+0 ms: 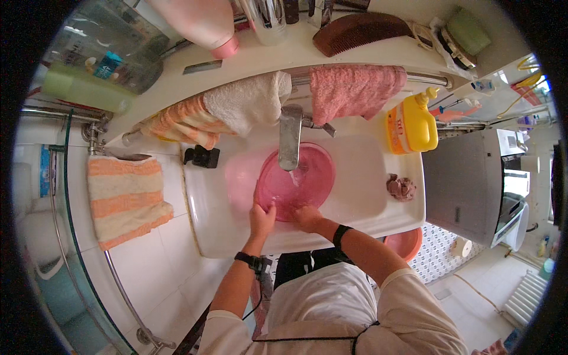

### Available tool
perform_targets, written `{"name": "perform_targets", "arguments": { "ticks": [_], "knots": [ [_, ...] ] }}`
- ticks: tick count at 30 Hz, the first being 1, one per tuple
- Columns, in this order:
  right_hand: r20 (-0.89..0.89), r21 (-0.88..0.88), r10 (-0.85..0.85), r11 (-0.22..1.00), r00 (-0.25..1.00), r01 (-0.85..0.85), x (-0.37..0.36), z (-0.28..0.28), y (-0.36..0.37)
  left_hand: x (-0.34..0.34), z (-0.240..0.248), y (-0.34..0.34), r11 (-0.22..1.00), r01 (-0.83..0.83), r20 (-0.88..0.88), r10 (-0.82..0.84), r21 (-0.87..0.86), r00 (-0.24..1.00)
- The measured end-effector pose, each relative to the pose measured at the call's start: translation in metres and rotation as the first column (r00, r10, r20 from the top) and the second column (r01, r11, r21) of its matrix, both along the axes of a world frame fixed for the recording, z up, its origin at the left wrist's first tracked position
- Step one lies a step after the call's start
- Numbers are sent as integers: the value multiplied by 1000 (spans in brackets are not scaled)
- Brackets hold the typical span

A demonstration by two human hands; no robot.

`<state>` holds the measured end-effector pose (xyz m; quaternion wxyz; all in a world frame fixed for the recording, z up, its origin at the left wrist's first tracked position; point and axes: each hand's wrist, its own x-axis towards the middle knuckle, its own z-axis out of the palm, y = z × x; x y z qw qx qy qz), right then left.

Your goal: The person washes a brown basin inside a bathroom sink under running water, scrubs its surfaces by hand, and sets it aside before placing a pink basin into the sink to fill it with water.

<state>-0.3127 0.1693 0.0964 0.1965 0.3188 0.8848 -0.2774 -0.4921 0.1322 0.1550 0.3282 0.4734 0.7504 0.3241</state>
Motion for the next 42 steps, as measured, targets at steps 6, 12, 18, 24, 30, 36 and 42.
{"name": "perform_targets", "arguments": {
  "ticks": [6,12,18,24,30,36,42],
  "knots": [
    [-88,-316,-113,945,990,80,-1,46,32,-39,2,21,998,-53,-147,47,-33,988],
    [-255,267,-146,939,956,215,37,9,36,-30,34,33,998,33,-72,-29,59,997],
    [-70,-77,-203,977,977,198,1,6,0,10,11,3,996,-67,87,62,54,994],
    [-403,-119,-268,963,875,240,23,-3,26,-6,5,21,998,-40,-71,43,52,997],
    [-566,403,7,875,824,269,60,-13,56,-15,38,51,978,129,-126,-108,164,986],
    [-106,-74,-304,952,947,297,8,-26,4,-6,12,11,991,-15,-130,33,134,991],
    [22,-216,66,974,998,-60,3,-32,14,0,0,8,991,-126,-109,131,47,985]
  ]
}}
